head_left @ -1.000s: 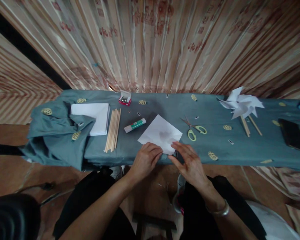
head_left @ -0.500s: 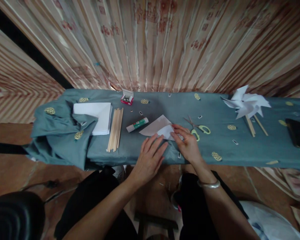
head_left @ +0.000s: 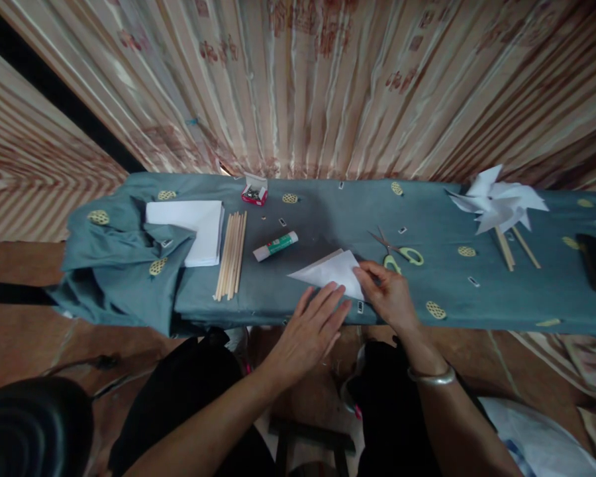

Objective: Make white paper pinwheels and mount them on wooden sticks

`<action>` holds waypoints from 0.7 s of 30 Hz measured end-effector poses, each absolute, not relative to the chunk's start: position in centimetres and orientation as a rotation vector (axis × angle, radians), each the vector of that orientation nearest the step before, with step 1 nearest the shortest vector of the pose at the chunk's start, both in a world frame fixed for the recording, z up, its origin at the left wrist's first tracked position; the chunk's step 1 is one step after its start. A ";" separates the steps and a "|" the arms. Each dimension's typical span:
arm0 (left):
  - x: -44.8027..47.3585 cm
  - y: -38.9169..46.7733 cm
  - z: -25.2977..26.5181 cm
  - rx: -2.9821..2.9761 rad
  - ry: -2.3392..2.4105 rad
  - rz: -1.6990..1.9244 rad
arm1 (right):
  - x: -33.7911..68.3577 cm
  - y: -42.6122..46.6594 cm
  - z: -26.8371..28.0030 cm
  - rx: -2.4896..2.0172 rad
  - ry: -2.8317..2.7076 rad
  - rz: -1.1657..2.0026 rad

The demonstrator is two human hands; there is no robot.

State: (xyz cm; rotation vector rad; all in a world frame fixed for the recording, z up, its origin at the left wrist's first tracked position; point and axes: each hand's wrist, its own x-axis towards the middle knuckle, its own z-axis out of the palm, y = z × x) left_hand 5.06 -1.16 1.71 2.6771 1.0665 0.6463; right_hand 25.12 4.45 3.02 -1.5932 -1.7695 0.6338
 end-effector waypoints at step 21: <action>4.8 0.2 0.3 2.564 1.227 0.503 | 24.2 6.2 0.4 -1.689 -1.759 0.268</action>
